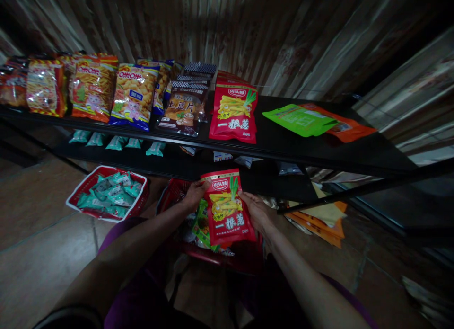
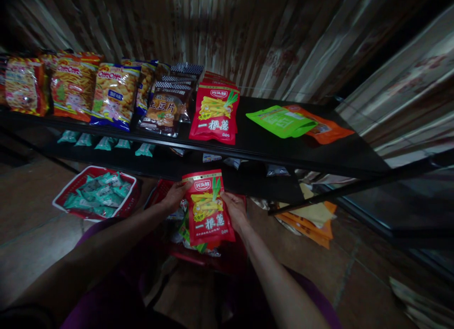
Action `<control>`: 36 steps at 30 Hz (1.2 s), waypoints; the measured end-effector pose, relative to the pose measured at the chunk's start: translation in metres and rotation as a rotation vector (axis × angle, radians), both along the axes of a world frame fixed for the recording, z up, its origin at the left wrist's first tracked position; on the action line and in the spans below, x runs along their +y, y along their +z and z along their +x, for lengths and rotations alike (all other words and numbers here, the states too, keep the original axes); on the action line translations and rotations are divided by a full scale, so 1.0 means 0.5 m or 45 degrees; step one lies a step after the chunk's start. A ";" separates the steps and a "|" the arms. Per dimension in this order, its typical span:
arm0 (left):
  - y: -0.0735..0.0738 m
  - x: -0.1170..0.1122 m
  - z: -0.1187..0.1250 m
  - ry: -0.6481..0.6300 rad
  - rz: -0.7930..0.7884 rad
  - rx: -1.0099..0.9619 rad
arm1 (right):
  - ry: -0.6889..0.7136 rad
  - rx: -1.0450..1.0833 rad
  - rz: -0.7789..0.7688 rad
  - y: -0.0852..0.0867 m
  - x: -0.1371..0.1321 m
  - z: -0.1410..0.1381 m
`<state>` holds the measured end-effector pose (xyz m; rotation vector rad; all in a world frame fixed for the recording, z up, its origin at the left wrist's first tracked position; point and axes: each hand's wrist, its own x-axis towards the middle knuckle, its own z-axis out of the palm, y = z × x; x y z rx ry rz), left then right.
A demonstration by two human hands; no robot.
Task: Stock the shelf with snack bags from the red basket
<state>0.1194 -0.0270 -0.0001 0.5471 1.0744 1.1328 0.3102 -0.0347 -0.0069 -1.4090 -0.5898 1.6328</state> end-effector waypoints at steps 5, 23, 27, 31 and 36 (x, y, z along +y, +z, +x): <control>0.009 0.004 0.000 0.076 -0.106 0.065 | 0.022 0.001 0.002 0.017 -0.006 -0.005; -0.033 0.036 -0.027 0.352 -0.272 0.039 | 0.270 0.125 0.016 0.010 -0.023 0.009; -0.040 0.040 -0.029 0.378 -0.271 0.018 | 0.227 0.117 0.011 0.010 -0.022 0.007; -0.037 0.040 -0.029 0.387 -0.266 0.035 | 0.147 0.067 0.001 0.009 -0.019 0.004; -0.029 0.042 -0.031 0.375 -0.283 0.059 | 0.133 0.046 -0.045 -0.001 -0.017 0.004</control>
